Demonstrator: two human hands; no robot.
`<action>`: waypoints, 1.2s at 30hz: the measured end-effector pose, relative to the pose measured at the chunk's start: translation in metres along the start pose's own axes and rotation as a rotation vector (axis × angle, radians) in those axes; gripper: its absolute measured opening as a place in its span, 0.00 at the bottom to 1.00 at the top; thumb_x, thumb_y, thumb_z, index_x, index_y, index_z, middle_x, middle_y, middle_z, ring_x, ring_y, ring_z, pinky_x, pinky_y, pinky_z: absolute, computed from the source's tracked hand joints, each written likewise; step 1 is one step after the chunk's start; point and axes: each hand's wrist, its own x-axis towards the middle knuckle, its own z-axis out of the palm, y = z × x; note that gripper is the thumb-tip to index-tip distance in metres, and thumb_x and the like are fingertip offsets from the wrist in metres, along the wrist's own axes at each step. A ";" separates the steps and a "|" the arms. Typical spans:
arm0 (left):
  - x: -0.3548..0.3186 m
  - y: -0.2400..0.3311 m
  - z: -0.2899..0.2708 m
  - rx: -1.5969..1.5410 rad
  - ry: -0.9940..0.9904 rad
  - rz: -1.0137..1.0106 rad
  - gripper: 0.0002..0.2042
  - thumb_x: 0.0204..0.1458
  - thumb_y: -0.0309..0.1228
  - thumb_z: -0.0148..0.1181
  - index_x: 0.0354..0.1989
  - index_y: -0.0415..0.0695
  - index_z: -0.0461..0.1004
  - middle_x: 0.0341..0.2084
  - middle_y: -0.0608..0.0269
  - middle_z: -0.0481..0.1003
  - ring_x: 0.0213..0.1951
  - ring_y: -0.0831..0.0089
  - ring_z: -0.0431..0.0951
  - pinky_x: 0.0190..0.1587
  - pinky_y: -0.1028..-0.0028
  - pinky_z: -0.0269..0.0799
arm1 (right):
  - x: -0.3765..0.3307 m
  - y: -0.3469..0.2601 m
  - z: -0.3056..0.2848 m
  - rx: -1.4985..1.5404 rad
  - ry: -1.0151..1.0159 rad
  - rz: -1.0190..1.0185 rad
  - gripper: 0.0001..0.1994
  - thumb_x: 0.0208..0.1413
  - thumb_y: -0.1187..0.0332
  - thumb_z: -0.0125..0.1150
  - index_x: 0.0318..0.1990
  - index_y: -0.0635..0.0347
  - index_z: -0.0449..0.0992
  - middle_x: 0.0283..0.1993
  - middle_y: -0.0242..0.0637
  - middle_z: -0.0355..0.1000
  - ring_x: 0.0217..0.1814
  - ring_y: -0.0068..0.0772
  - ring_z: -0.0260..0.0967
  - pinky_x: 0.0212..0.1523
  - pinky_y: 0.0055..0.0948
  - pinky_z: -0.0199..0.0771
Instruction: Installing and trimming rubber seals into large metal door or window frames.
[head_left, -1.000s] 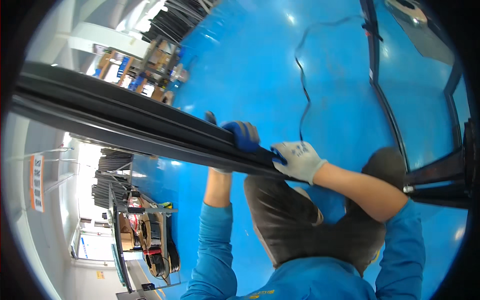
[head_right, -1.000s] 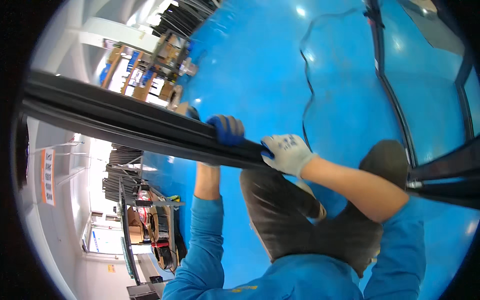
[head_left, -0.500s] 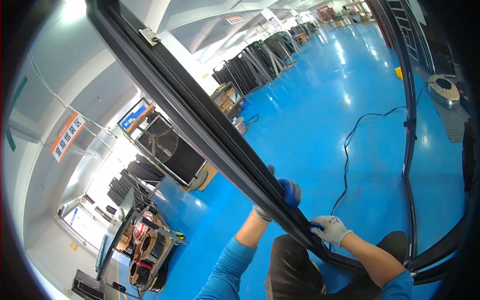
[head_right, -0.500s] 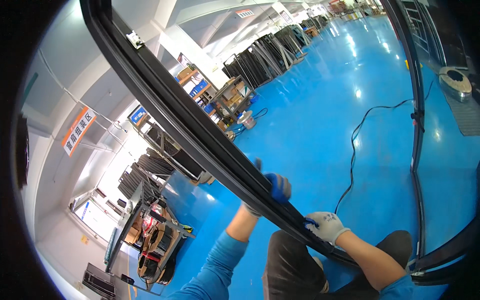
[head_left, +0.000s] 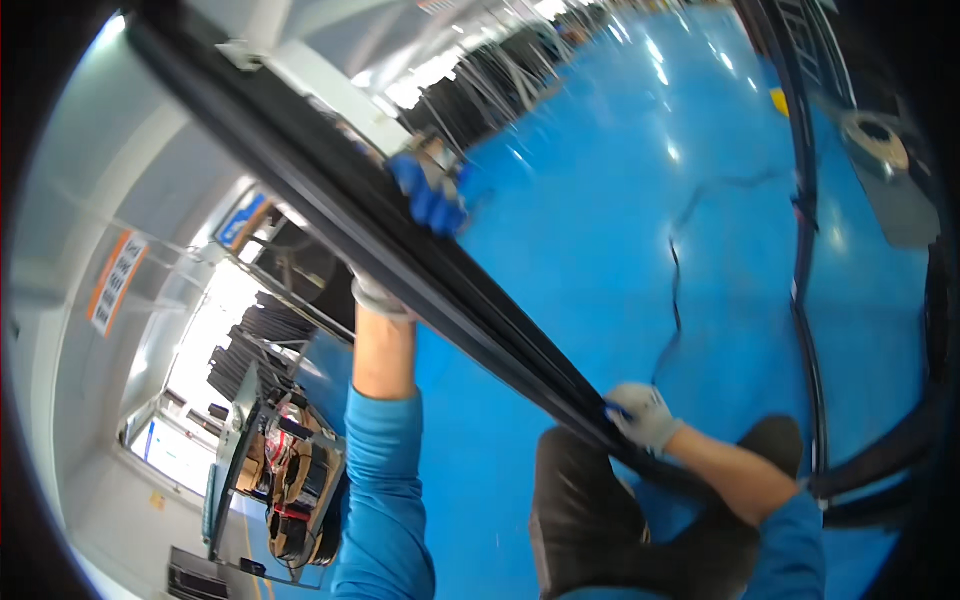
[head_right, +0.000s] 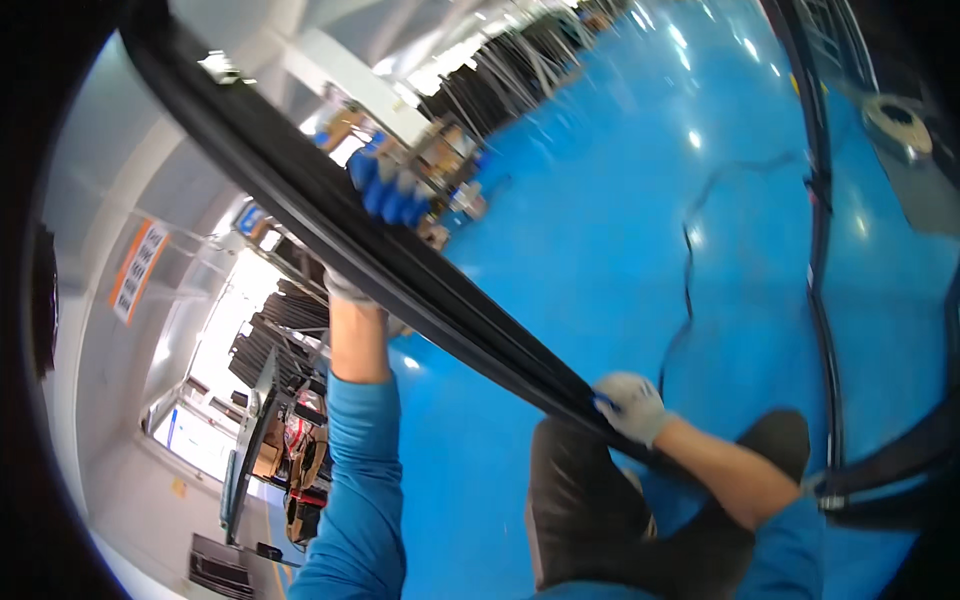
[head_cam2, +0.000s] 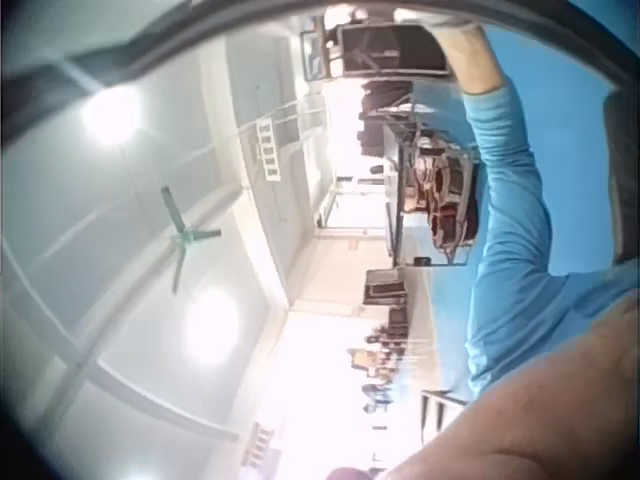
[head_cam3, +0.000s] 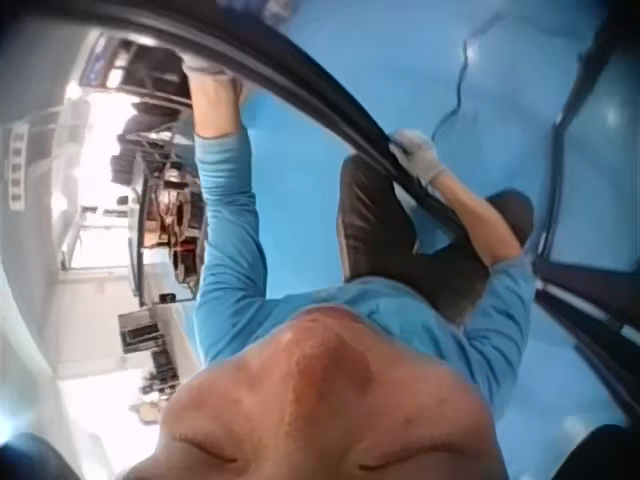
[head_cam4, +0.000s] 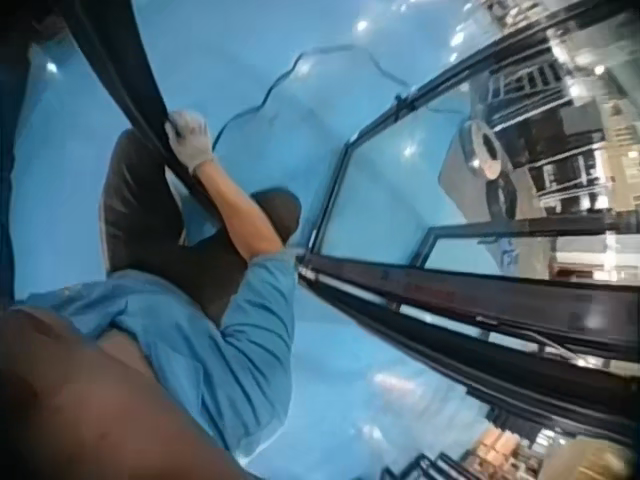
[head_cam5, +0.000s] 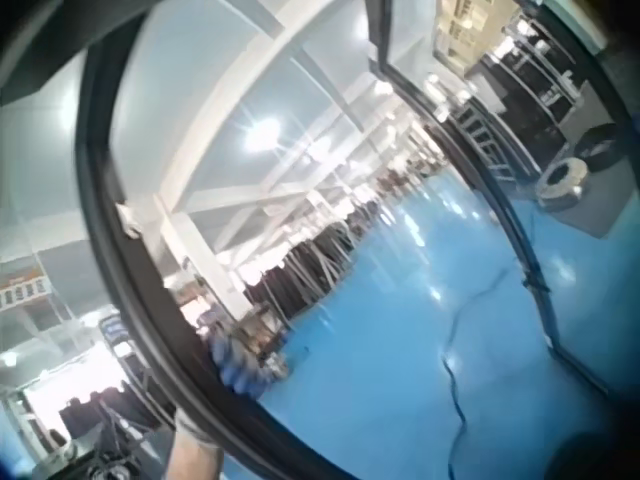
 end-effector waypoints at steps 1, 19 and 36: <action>-0.021 -0.041 -0.007 -0.073 -0.066 -0.047 0.08 0.61 0.39 0.60 0.42 0.52 0.71 0.23 0.70 0.67 0.29 0.77 0.68 0.37 0.74 0.65 | -0.005 0.006 0.003 -0.003 -0.022 0.010 0.15 0.53 0.61 0.68 0.49 0.49 0.80 0.52 0.32 0.76 0.55 0.37 0.72 0.58 0.33 0.67; -0.172 -0.253 0.027 -0.340 0.180 -0.437 0.43 0.67 0.62 0.14 0.22 0.45 0.73 0.20 0.58 0.72 0.28 0.65 0.68 0.36 0.65 0.64 | 0.066 -0.008 -0.051 0.035 -1.022 0.647 0.13 0.53 0.61 0.64 0.42 0.57 0.83 0.42 0.37 0.82 0.45 0.44 0.77 0.51 0.39 0.75; -0.159 -0.240 0.029 -0.183 0.121 -0.424 0.37 0.69 0.53 0.19 0.19 0.46 0.73 0.15 0.61 0.70 0.23 0.67 0.66 0.32 0.67 0.62 | 0.054 -0.009 -0.040 -0.141 -0.848 0.363 0.11 0.58 0.60 0.58 0.38 0.54 0.82 0.41 0.36 0.81 0.44 0.42 0.77 0.49 0.38 0.75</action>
